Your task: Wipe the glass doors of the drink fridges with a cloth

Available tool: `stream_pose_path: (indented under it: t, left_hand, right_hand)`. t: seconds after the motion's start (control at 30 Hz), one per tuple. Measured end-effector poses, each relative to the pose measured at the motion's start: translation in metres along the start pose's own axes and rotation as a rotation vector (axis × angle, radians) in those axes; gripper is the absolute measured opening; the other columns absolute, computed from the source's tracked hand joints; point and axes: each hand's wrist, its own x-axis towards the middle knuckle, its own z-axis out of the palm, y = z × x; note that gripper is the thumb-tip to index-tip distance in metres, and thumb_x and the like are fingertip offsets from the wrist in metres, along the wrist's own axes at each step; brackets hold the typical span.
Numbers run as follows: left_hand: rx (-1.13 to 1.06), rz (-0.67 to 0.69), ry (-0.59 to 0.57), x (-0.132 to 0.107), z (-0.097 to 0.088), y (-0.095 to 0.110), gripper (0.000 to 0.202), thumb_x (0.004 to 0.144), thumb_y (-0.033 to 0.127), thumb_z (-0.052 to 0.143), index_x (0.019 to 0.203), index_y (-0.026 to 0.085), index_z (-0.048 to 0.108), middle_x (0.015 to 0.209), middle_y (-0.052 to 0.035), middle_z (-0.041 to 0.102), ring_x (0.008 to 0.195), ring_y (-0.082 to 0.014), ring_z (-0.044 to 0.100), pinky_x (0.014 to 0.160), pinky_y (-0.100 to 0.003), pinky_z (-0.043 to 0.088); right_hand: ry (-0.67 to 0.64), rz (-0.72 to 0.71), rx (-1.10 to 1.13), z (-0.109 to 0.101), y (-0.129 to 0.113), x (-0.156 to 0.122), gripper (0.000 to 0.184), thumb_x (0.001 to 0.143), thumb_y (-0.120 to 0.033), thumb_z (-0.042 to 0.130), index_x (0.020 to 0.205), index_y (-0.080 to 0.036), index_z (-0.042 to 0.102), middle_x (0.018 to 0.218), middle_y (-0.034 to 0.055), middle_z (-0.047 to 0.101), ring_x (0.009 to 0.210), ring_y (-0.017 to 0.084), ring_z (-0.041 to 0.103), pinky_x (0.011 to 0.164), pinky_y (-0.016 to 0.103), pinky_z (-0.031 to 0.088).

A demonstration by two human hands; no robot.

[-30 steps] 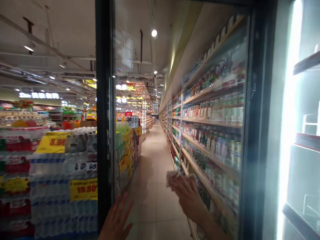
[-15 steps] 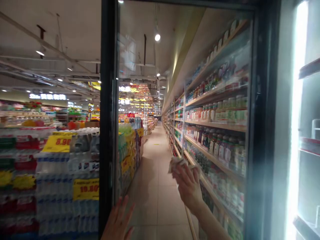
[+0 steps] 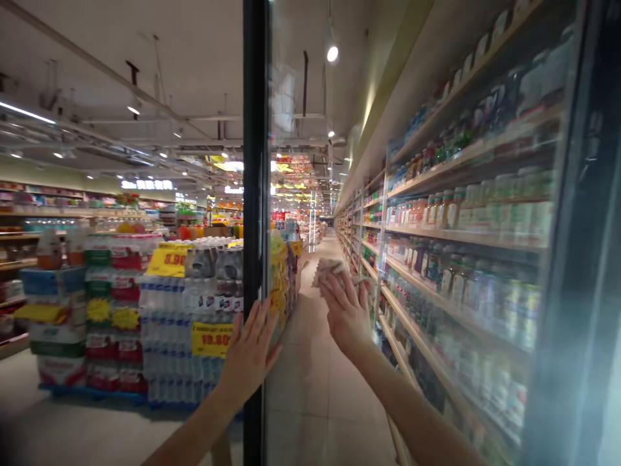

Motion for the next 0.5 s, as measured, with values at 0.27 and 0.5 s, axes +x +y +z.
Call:
stream_pose_path:
  t: [0.27, 0.5]
  left_hand:
    - [0.074, 0.175, 0.055, 0.000, -0.016, -0.035, 0.054, 0.080, 0.018, 0.048, 0.133, 0.010, 0.041, 0.142, -0.0092, 0.039, 0.138, -0.0231, 0.022, 0.113, -0.042, 0.014]
    - [0.050, 0.240, 0.017, -0.003, -0.035, -0.046, 0.056, 0.078, 0.007, 0.039, 0.134, 0.010, 0.038, 0.143, -0.0078, 0.039, 0.138, -0.0201, 0.021, 0.114, -0.041, 0.014]
  right_hand:
    - [-0.166, -0.677, 0.240, 0.020, -0.058, 0.008, 0.039, 0.088, -0.024, 0.039, 0.125, -0.022, 0.052, 0.133, -0.0007, 0.052, 0.134, 0.017, 0.028, 0.112, 0.040, 0.017]
    - [-0.098, -0.366, 0.258, 0.017, -0.067, 0.057, 0.043, 0.086, -0.021, 0.041, 0.128, -0.022, 0.049, 0.137, 0.0049, 0.048, 0.136, 0.025, 0.025, 0.111, 0.050, 0.009]
